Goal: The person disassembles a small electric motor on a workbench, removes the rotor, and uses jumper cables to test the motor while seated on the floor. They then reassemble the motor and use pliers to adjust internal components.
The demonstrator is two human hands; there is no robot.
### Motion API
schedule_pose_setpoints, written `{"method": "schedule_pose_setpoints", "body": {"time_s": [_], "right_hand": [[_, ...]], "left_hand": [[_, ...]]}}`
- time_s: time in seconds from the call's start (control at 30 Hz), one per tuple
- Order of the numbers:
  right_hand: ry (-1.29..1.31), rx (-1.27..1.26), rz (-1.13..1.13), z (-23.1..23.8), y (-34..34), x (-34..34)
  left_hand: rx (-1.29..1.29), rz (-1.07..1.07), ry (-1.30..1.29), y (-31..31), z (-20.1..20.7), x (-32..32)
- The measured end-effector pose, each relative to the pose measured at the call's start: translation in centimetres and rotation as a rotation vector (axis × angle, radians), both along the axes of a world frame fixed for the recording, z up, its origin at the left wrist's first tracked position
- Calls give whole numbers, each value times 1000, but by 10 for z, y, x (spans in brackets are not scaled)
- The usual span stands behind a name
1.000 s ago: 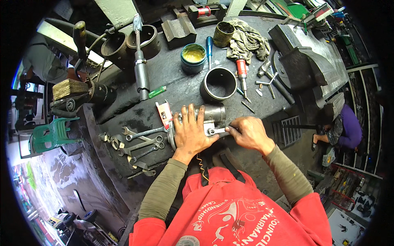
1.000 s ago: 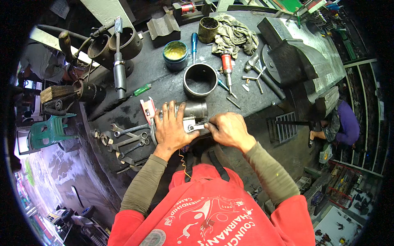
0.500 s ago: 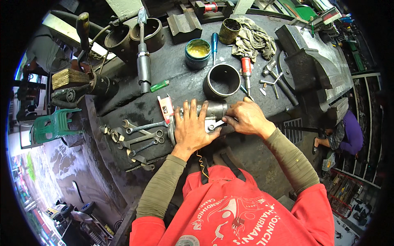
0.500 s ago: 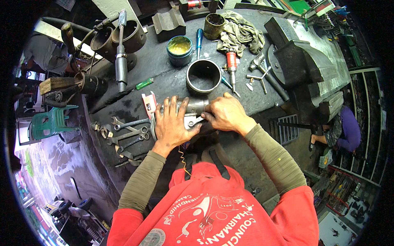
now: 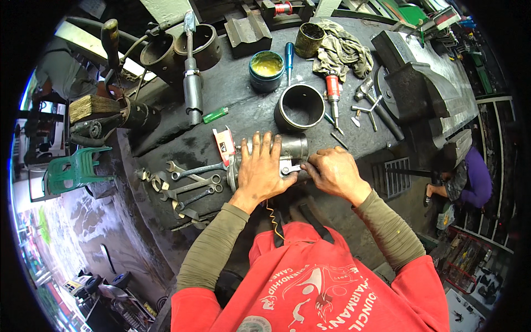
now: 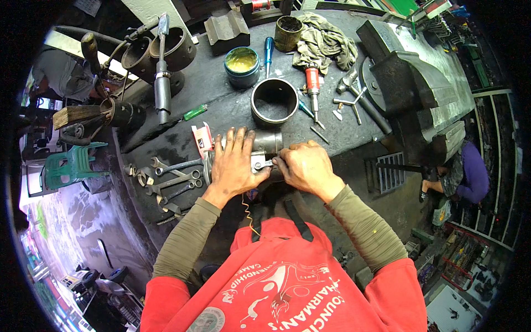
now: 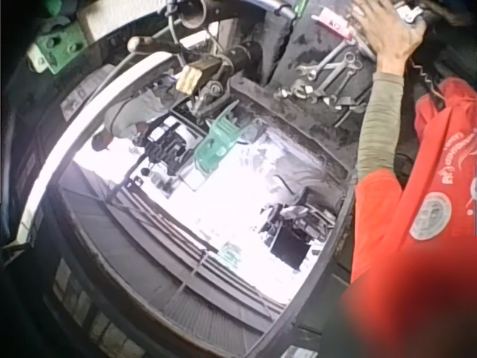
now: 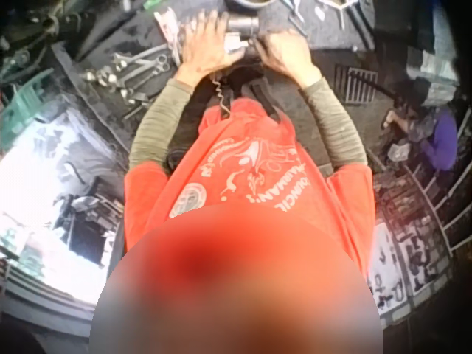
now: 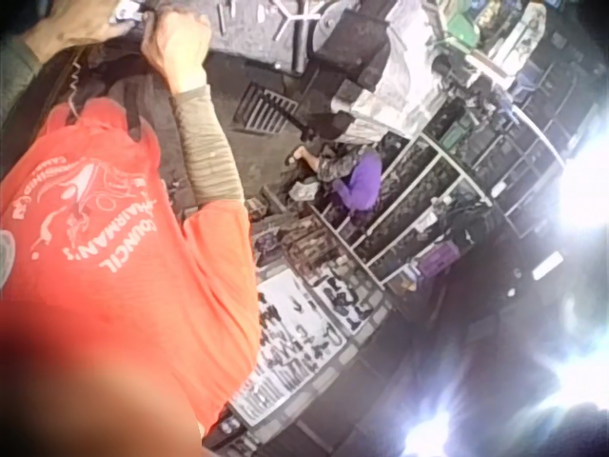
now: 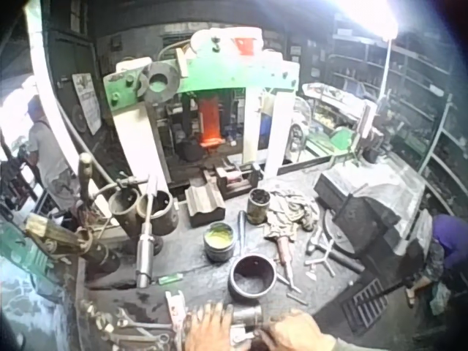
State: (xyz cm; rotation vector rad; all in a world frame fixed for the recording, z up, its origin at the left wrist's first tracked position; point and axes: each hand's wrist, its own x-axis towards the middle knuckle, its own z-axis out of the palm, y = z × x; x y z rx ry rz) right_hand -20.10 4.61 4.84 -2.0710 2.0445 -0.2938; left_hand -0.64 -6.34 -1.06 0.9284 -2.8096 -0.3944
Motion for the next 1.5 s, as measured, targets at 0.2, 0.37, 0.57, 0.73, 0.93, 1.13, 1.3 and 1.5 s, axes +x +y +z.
{"method": "schedule_pose_setpoints", "body": {"time_s": [0.2, 0.37, 0.57, 0.73, 0.93, 1.13, 1.3, 1.5], "right_hand": [[20, -57, -6, -7, 11, -7], [-66, -43, -146, -16, 13, 0], [-101, -51, -201, -15, 11, 4], [-97, -30, -253, -11, 11, 9], [-107, -14, -300, -10, 13, 14], [-97, -39, -353, -11, 18, 20], [-60, -36, -370, -13, 20, 24], [-92, 71, -455, -1, 20, 31]], "left_hand": [[-8, -14, 5, 0, -6, 0], [-23, -16, 13, 2, -9, 0], [-55, 2, 24, 5, -11, -1], [-29, 12, 30, 5, -12, -1], [6, 32, 17, 6, -8, -2], [40, 43, -1, 5, -8, -2], [46, 34, 31, 6, -12, -1], [38, 12, -3, 5, -7, -1]]}}
